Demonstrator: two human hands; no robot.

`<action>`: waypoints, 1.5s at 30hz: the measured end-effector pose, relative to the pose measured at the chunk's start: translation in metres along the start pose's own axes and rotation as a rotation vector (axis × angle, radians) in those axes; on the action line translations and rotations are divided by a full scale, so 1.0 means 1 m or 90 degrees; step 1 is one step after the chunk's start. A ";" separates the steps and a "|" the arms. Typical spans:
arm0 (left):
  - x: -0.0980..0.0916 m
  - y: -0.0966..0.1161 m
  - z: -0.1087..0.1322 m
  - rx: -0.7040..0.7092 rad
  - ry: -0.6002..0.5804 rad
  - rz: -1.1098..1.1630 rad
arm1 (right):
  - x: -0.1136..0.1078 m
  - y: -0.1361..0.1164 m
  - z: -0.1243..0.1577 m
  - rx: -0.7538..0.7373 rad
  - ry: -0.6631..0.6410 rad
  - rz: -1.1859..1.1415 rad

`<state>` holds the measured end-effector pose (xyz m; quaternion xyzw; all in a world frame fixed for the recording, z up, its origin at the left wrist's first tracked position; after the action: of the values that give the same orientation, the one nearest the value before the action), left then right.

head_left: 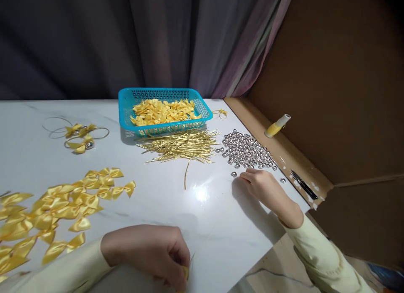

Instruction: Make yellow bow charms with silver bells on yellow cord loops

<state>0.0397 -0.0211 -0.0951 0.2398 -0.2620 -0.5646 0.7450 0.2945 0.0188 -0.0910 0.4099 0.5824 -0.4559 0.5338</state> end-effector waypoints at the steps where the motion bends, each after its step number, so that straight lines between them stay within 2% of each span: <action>1: 0.000 0.000 0.000 0.000 0.002 0.000 | 0.000 0.000 -0.001 -0.002 -0.009 -0.007; 7: 0.001 0.000 0.001 0.008 0.003 -0.002 | 0.006 0.007 -0.016 -0.012 -0.081 -0.149; 13: 0.000 -0.004 0.001 0.007 0.012 -0.003 | 0.027 0.010 -0.031 -0.018 -0.198 -0.392; 16: 0.000 -0.004 0.001 0.013 0.009 0.000 | 0.031 0.007 -0.031 -0.020 -0.214 -0.531; 19: 0.000 -0.004 0.000 0.021 0.005 0.007 | 0.023 0.003 -0.031 -0.021 -0.175 -0.661; 24: 0.000 -0.005 0.001 0.014 0.003 0.012 | -0.002 -0.007 -0.035 0.005 -0.041 -0.831; 33: 0.001 -0.004 0.005 -0.006 0.039 0.013 | -0.019 -0.025 -0.031 0.071 0.139 -0.952; 41: 0.003 -0.003 0.007 -0.008 0.033 0.031 | -0.024 -0.025 -0.033 0.119 0.204 -0.964; 45: 0.002 -0.004 0.007 -0.003 0.029 0.032 | -0.018 -0.024 -0.034 0.154 0.183 -0.961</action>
<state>0.0330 -0.0243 -0.0921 0.2442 -0.2497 -0.5408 0.7652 0.2649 0.0464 -0.0700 0.0132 0.7135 -0.6987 -0.0503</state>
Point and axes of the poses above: each hand's wrist, its own z-axis away from the middle knuckle, its own x-axis out of the palm, y = z × x, the point moved 4 cm from there along -z, towards the middle knuckle, and after that the axes turned 10 degrees about z, right-handed, at the moved point
